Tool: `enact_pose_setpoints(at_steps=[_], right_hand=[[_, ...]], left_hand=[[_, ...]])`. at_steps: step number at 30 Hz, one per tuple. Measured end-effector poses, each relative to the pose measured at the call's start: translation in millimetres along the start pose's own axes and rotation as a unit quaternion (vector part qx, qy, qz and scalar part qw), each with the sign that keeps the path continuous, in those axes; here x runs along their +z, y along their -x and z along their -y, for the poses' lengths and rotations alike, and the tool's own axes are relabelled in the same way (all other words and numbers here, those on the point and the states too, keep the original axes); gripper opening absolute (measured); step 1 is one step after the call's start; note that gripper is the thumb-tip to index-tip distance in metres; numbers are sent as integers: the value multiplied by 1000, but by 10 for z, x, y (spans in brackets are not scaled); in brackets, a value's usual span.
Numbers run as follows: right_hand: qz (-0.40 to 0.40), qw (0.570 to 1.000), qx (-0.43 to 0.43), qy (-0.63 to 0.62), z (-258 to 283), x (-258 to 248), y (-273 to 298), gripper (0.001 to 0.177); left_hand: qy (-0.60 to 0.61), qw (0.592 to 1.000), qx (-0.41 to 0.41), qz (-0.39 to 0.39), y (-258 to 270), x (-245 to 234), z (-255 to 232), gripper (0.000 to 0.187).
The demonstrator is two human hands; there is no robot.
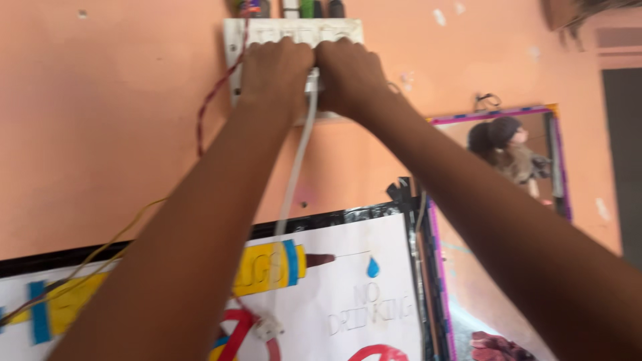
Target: The person repeatedly plugs and unplugs a white USB charger and a black power adapter into a wall socket. They connect and disconnect a white USB cable to the charger and a black cable to the adapter, handling the cables and adapters multiple times in a repetitive cycle.
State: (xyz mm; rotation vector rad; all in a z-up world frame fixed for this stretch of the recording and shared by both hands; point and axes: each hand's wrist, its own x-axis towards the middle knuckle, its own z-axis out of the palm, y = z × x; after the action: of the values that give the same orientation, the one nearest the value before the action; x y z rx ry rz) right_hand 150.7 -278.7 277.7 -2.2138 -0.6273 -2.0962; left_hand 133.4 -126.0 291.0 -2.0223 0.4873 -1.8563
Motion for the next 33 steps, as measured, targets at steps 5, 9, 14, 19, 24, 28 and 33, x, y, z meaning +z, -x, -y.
enact_pose_setpoints(at_steps=[5, 9, 14, 19, 24, 28, 33], right_hand=[[-31, 999, 19, 2, 166, -55, 60, 41], [-20, 999, 36, -11, 191, -149, 90, 36], [-10, 999, 48, -24, 243, -185, 122, 32], [-32, 997, 53, -40, 219, -184, 143, 36], [-29, 997, 55, -41, 216, -189, 147, 38], [-44, 997, 56, -41, 229, -202, 155, 44], [-18, 998, 44, -30, 205, -159, 131, 37]], left_hand=[[11, 1000, 21, -9, 108, -115, 70, 15], [22, 999, 36, 15, 132, -265, 64, 14], [-12, 998, 40, 46, 154, -353, 83, 22], [-7, 996, 62, 60, 89, -386, 84, 30], [21, 996, 74, 52, 79, -370, 134, 34], [27, 994, 87, 53, 54, -323, 162, 33], [66, 992, 103, 15, 75, -329, 247, 42]])
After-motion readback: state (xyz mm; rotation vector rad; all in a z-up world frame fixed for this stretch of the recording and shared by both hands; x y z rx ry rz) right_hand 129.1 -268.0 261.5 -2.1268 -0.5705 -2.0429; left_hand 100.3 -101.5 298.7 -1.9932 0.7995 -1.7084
